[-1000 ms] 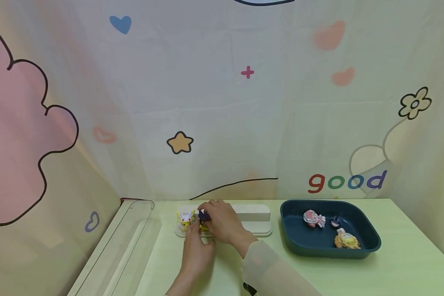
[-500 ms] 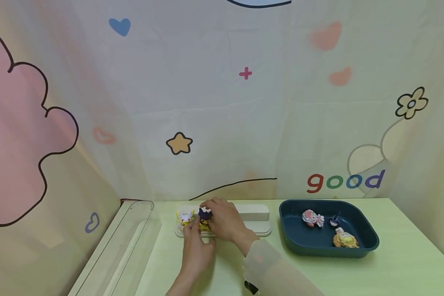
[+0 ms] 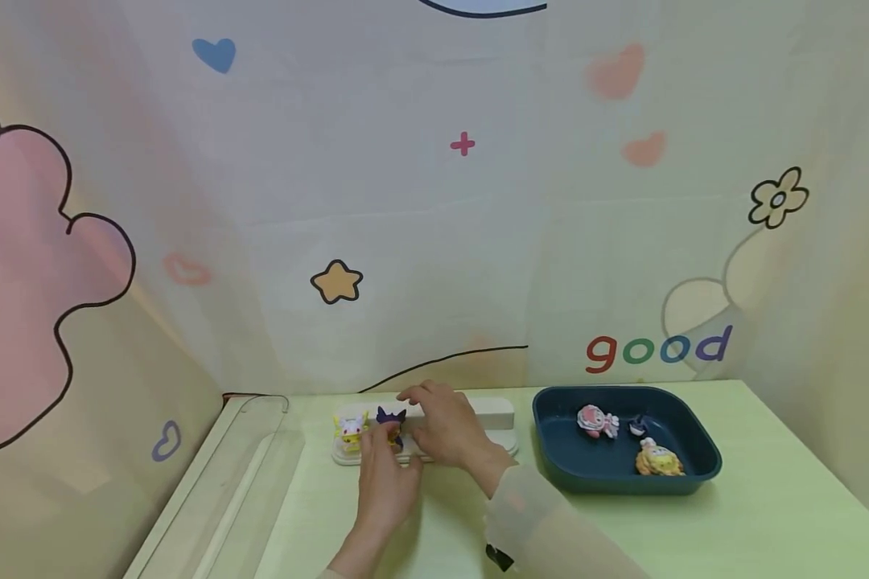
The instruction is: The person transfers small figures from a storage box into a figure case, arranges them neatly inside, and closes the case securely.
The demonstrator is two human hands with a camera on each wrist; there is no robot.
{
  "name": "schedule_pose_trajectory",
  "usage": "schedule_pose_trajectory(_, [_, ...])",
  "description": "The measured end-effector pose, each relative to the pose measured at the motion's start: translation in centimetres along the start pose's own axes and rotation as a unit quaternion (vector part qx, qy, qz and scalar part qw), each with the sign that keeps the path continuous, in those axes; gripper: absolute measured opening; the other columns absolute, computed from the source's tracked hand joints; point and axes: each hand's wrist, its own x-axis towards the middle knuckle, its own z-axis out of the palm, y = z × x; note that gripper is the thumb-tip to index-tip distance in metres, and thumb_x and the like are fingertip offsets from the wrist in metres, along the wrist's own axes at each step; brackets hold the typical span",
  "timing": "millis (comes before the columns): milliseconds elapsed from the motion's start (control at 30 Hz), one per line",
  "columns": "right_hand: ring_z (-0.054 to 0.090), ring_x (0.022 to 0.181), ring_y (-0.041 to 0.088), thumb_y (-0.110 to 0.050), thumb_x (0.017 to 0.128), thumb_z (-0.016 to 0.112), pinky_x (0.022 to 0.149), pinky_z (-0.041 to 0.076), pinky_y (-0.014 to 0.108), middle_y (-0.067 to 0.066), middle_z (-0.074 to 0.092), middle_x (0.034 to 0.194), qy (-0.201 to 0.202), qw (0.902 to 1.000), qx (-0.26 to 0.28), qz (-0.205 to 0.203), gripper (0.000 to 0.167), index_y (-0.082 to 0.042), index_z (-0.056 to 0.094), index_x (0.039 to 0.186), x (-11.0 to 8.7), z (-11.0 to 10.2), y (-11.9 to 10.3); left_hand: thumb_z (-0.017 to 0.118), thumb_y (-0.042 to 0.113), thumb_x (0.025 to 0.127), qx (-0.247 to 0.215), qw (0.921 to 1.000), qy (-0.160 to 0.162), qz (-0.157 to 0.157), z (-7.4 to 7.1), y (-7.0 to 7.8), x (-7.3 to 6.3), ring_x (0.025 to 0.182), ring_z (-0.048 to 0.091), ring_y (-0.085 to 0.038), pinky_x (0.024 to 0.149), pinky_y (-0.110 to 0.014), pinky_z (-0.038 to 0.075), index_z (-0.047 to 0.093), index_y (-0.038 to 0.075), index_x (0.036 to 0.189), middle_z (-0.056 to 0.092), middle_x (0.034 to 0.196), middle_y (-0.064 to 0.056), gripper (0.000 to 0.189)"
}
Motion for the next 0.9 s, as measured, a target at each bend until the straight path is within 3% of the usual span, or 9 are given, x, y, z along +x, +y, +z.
schedule_pose_trajectory(233, [0.065,0.112,0.027,-0.015,0.090,0.074,0.095,0.051,0.048,0.005,0.069,0.119,0.005,0.9997,0.009,0.021,0.040,-0.019,0.068,0.129,-1.0,-1.5,1.1,0.071,0.004,0.088,-0.020,0.9996,-0.018,0.004,0.9,0.9,0.2,0.106,0.066,-0.031,0.087,-0.046,0.054,0.057,0.000,0.128,0.057,0.120,-0.016,0.043])
schedule_pose_trajectory(500, [0.069,0.099,0.026,-0.017,0.091,0.075,0.080,0.055,0.041,0.004,0.069,0.113,0.013,0.9971,0.032,0.069,0.035,-0.020,0.068,0.126,-2.2,-3.3,3.0,0.068,0.007,0.089,-0.059,0.9965,-0.057,0.014,2.5,2.7,0.7,0.100,0.068,-0.029,0.082,-0.043,0.056,0.057,-0.001,0.129,0.058,0.115,-0.015,0.042])
schedule_pose_trajectory(900, [0.068,0.097,0.025,-0.021,0.095,0.073,0.078,0.057,0.042,0.009,0.072,0.113,0.014,0.9900,0.044,0.133,0.030,-0.015,0.069,0.124,-4.3,-6.2,5.7,0.066,0.013,0.093,-0.081,0.9897,-0.117,0.015,5.0,5.7,1.3,0.095,0.070,-0.023,0.082,-0.040,0.057,0.059,0.000,0.128,0.063,0.113,-0.015,0.038])
